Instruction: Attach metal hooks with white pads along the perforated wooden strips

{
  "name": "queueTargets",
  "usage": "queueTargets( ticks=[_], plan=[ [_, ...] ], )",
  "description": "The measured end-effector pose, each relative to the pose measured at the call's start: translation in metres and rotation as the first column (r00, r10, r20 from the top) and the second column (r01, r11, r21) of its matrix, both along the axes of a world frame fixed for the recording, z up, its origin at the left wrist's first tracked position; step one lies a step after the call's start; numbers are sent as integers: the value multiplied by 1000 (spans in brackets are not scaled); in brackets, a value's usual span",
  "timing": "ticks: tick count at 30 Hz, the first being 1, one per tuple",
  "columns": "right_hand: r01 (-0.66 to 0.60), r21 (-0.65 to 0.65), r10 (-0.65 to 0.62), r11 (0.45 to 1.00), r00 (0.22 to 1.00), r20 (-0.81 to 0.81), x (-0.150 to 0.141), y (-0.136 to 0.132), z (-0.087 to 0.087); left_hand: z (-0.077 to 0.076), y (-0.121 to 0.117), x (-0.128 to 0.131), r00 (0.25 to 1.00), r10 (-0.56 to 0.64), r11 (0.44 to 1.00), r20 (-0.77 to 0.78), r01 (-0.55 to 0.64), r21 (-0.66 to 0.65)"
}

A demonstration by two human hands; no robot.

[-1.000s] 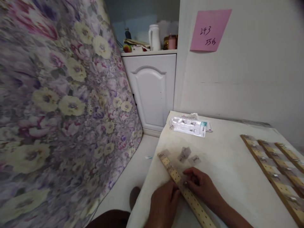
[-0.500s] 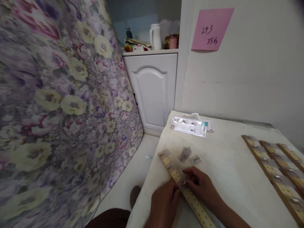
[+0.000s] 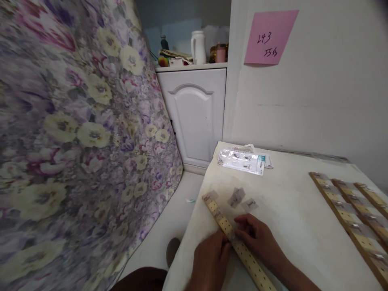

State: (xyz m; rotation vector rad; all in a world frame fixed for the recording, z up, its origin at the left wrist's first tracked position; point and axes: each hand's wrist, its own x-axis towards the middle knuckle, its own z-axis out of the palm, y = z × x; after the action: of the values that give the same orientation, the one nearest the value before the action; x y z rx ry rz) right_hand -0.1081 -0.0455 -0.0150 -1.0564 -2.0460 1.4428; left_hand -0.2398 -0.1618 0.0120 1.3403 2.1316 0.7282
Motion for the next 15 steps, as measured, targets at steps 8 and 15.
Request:
queueTargets(
  ticks=[8, 15],
  plan=[
    [-9, -16, 9, 1000, 1000, -16, 2, 0, 0, -1, -1, 1, 999, -9, 1000, -38, 8, -25],
    [-10, -13, 10, 1000, 1000, 8, 3, 0, 2, -3, 0, 2, 998, -24, 998, -57, 21, -52]
  ],
)
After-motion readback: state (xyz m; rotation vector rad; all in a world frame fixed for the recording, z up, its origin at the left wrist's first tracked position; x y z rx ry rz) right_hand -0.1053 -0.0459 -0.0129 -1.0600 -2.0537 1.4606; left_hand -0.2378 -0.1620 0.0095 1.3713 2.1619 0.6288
